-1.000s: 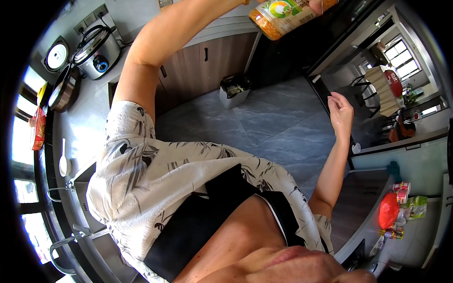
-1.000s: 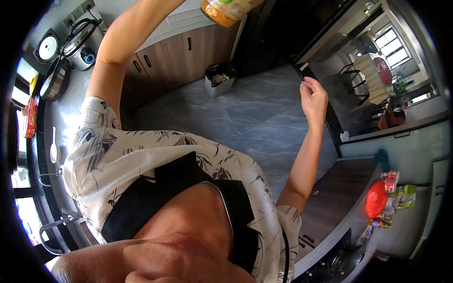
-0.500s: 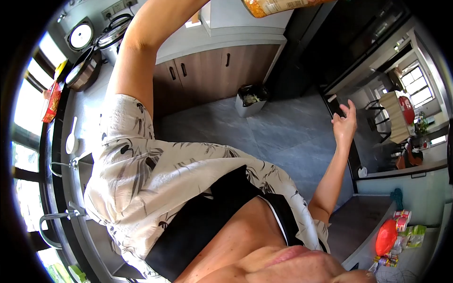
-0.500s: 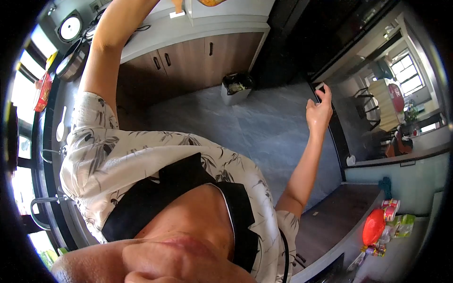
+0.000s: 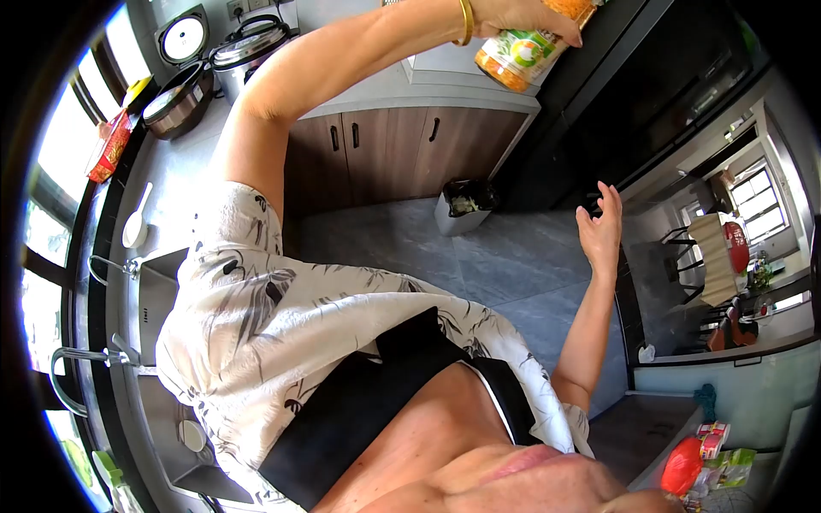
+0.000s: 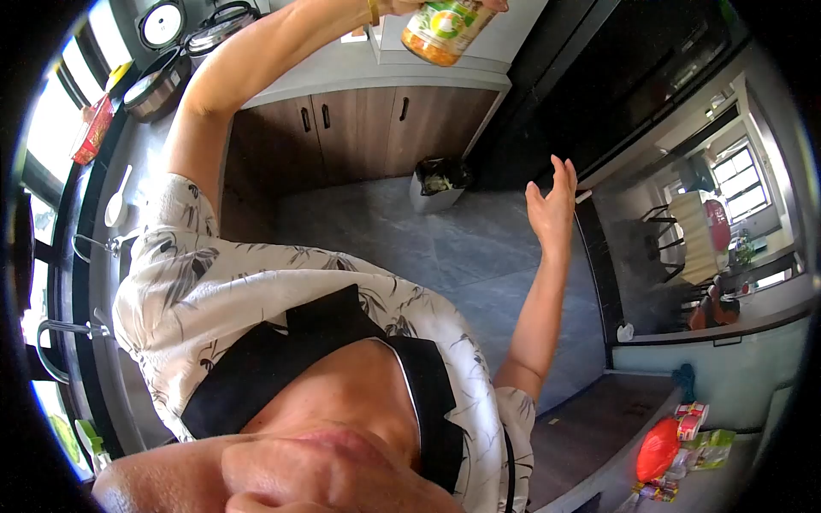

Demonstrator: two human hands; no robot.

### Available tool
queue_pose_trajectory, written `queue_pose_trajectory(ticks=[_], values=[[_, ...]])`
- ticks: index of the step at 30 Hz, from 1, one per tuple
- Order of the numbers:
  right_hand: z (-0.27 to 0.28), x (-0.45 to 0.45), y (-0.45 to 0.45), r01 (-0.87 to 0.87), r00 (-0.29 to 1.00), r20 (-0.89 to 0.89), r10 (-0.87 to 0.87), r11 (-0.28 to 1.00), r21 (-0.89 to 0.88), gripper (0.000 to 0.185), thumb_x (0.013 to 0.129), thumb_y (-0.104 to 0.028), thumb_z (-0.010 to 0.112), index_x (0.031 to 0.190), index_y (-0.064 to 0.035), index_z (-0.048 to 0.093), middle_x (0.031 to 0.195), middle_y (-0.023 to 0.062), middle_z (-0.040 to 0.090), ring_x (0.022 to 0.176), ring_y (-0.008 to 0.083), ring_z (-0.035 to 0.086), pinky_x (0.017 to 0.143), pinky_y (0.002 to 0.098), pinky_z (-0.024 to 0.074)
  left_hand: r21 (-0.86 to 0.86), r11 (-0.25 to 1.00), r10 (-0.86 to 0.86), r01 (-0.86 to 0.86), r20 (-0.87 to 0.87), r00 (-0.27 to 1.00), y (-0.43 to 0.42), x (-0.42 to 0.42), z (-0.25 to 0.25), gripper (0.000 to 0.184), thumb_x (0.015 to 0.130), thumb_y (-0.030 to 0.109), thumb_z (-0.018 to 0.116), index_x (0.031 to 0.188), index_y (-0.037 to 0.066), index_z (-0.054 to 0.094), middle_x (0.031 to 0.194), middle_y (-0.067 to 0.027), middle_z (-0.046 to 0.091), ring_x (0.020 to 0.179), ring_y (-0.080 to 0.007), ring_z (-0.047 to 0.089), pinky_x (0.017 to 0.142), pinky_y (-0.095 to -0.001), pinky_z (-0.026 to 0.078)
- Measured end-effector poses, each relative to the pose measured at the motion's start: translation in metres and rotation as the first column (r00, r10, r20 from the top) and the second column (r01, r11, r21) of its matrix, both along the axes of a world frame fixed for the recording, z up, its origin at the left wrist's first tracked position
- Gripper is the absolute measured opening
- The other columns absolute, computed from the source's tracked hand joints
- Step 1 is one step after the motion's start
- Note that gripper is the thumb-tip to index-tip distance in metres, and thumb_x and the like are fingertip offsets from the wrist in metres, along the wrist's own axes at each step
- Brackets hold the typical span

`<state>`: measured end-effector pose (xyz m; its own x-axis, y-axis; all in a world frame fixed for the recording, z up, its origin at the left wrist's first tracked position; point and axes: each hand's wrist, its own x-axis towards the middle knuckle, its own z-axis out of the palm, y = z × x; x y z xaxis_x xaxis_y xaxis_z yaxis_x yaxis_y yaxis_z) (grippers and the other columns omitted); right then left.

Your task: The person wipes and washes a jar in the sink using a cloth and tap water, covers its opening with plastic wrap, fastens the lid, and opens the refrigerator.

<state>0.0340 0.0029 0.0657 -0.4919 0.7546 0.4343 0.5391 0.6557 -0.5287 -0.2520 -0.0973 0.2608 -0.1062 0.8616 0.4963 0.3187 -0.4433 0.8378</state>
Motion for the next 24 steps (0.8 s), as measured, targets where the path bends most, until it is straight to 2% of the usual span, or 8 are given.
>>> queue_pose_trajectory(ticks=[3, 7, 8, 12, 15, 19, 21, 24], values=[[0.002, -0.008, 0.000, -0.051, 0.995, -0.091, 0.049, 0.999, -0.016, 0.054, 0.081, -0.010, 0.063, 0.132, -0.0142, 0.045, 0.145, 0.0104, 0.029, 0.119, 0.0261, 0.047, 0.090, 0.0373, 0.0451, 0.006, 0.994, 0.113, -0.113, 0.016, 0.993, -0.004, 0.016, -0.001, 0.036, 0.066, 0.013, 0.074, 0.096, -0.001, 0.060, 0.080, -0.0074, 0.063, 0.069, -0.0172, 0.061, 0.063, -0.0323, 0.052], [0.015, -0.015, -0.013, -0.092, 0.995, -0.047, 0.089, 0.995, -0.048, 0.046, 0.083, -0.012, 0.060, 0.126, -0.0054, 0.049, 0.132, 0.0175, 0.045, 0.116, 0.0292, 0.049, 0.097, 0.0367, 0.0390, 0.009, 0.984, 0.180, -0.180, 0.034, 0.983, 0.002, 0.029, -0.005, 0.035, 0.065, 0.017, 0.076, 0.092, -0.001, 0.062, 0.080, -0.0090, 0.065, 0.069, -0.0169, 0.061, 0.062, -0.0320, 0.052], [0.008, -0.016, -0.010, -0.085, 0.993, -0.074, 0.091, 0.994, 0.074, 0.039, 0.083, -0.012, 0.060, 0.121, -0.0029, 0.053, 0.110, 0.0158, 0.062, 0.099, 0.0246, 0.060, 0.089, 0.0334, 0.0449, 0.020, 0.985, 0.171, -0.173, 0.060, 0.983, 0.006, 0.029, -0.007, 0.037, 0.065, 0.018, 0.076, 0.093, -0.002, 0.063, 0.080, -0.0100, 0.065, 0.069, -0.0174, 0.062, 0.062, -0.0328, 0.052], [0.016, -0.012, -0.021, -0.087, 0.989, -0.135, 0.054, 0.963, -0.255, 0.037, 0.084, -0.008, 0.059, 0.120, -0.0004, 0.053, 0.072, 0.0080, 0.067, 0.069, 0.0138, 0.065, 0.067, 0.0272, 0.0502, -0.012, 0.961, 0.275, -0.275, 0.042, 0.961, -0.001, 0.041, -0.011, 0.041, 0.063, 0.019, 0.077, 0.095, -0.004, 0.062, 0.080, -0.0112, 0.065, 0.070, -0.0195, 0.063, 0.063, -0.0341, 0.052], [0.019, -0.002, -0.032, 0.018, 0.976, -0.215, -0.034, 0.997, -0.077, 0.038, 0.085, -0.006, 0.058, 0.121, 0.0019, 0.051, 0.086, 0.0113, 0.068, 0.072, 0.0131, 0.065, 0.066, 0.0258, 0.0499, 0.067, 0.977, 0.194, -0.202, 0.107, 0.975, 0.016, 0.041, -0.026, 0.044, 0.063, 0.020, 0.077, 0.097, -0.003, 0.061, 0.082, -0.0122, 0.065, 0.072, -0.0208, 0.063, 0.065, -0.0346, 0.052], [0.035, 0.034, -0.052, -0.297, 0.924, -0.350, 0.155, 0.867, -0.401, 0.042, 0.084, -0.002, 0.059, 0.124, 0.0045, 0.048, 0.124, 0.0173, 0.053, 0.089, 0.0188, 0.064, 0.070, 0.0271, 0.0517, 0.101, 0.976, 0.184, -0.192, 0.086, 0.979, 0.020, 0.042, -0.044, 0.048, 0.062, 0.022, 0.078, 0.098, -0.003, 0.059, 0.084, -0.0122, 0.064, 0.076, -0.0208, 0.063, 0.069, -0.0347, 0.052], [0.049, 0.058, -0.063, -0.389, 0.899, -0.367, 0.236, 0.815, -0.429, 0.042, 0.084, -0.002, 0.059, 0.124, 0.0039, 0.048, 0.123, 0.0178, 0.053, 0.102, 0.0199, 0.058, 0.071, 0.0296, 0.0534, 0.123, 0.976, 0.172, -0.179, 0.065, 0.983, 0.022, 0.042, -0.056, 0.051, 0.061, 0.023, 0.079, 0.099, -0.003, 0.057, 0.086, -0.0121, 0.063, 0.078, -0.0208, 0.063, 0.072, -0.0347, 0.051], [0.053, 0.108, -0.072, -0.525, 0.813, -0.491, 0.312, 0.758, -0.388, 0.040, 0.086, -0.006, 0.057, 0.123, 0.0064, 0.048, 0.112, 0.0202, 0.059, 0.092, 0.0229, 0.063, 0.069, 0.0309, 0.0542, 0.149, 0.977, 0.153, -0.156, 0.032, 0.988, 0.025, 0.044, -0.075, 0.054, 0.060, 0.025, 0.079, 0.099, -0.003, 0.055, 0.088, -0.0121, 0.063, 0.080, -0.0208, 0.062, 0.075, -0.0347, 0.051]])
